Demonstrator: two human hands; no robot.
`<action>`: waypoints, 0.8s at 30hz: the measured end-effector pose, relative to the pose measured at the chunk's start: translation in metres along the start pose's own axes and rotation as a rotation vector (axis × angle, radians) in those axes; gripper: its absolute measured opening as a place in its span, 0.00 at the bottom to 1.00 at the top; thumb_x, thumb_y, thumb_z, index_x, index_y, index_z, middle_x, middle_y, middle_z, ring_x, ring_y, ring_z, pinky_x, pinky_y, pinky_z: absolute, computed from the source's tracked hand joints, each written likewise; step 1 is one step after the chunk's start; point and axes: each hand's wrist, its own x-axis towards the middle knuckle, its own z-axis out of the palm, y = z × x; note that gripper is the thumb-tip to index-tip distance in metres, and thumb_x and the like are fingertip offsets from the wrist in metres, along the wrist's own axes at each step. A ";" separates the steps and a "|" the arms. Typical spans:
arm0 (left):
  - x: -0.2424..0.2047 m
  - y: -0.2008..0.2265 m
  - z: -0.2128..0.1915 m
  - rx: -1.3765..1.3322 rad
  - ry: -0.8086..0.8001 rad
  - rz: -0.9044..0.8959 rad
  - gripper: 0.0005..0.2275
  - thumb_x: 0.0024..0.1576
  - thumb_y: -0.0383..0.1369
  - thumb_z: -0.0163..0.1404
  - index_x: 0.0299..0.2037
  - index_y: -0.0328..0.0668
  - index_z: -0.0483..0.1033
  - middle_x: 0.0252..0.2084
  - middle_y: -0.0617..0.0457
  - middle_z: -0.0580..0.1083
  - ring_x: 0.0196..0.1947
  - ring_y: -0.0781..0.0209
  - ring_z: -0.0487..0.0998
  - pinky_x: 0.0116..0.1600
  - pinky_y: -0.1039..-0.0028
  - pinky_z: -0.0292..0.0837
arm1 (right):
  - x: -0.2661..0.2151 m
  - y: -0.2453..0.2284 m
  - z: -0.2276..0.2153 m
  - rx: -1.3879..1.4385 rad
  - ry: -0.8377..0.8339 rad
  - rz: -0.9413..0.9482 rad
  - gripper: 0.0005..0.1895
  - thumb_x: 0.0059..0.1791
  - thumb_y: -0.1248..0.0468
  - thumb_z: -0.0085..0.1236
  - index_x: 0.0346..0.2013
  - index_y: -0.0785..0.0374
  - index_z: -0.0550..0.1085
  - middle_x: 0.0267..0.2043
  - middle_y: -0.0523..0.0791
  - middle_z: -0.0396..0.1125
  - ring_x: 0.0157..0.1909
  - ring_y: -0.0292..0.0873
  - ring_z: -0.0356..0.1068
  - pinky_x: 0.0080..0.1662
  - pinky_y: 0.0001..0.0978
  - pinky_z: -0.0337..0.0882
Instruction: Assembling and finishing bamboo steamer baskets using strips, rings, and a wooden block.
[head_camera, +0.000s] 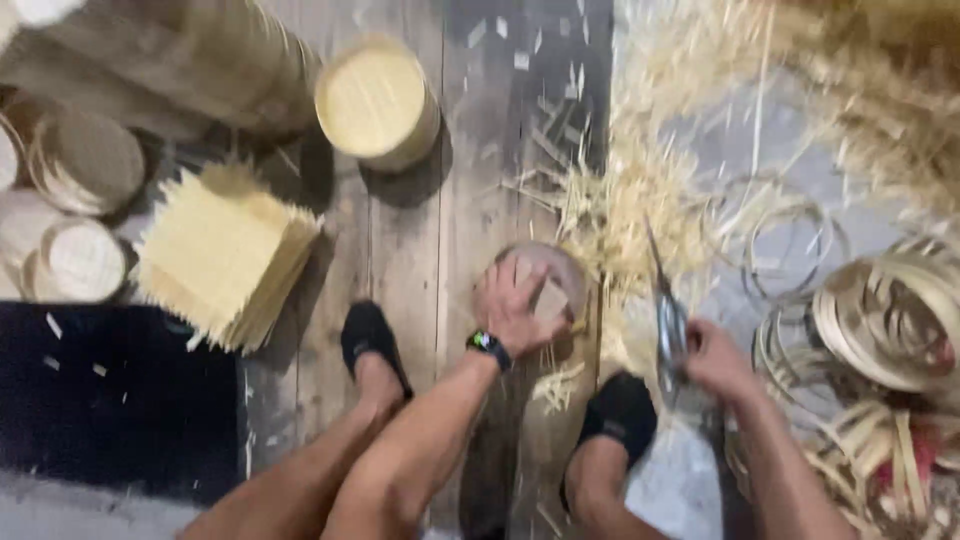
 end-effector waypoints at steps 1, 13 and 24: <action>-0.010 -0.009 0.006 0.036 -0.052 0.000 0.34 0.35 0.51 0.67 0.55 0.52 0.75 0.57 0.34 0.69 0.54 0.36 0.68 0.55 0.48 0.65 | -0.026 -0.003 0.012 0.133 -0.042 -0.107 0.23 0.30 0.66 0.64 0.39 0.65 0.73 0.28 0.42 0.71 0.30 0.34 0.68 0.34 0.32 0.70; -0.022 0.033 0.013 -0.184 0.081 -0.509 0.49 0.39 0.57 0.68 0.66 0.37 0.61 0.63 0.32 0.62 0.62 0.32 0.65 0.62 0.51 0.66 | -0.102 -0.128 0.048 -0.507 0.307 -0.205 0.36 0.40 0.44 0.66 0.52 0.69 0.73 0.49 0.61 0.68 0.51 0.63 0.69 0.50 0.54 0.70; -0.016 0.046 0.002 -0.242 0.034 -0.567 0.39 0.37 0.52 0.68 0.60 0.45 0.72 0.56 0.35 0.63 0.57 0.35 0.68 0.58 0.51 0.69 | -0.042 -0.138 0.019 -0.926 0.145 -0.086 0.21 0.48 0.51 0.58 0.46 0.65 0.73 0.47 0.53 0.69 0.49 0.54 0.72 0.49 0.49 0.74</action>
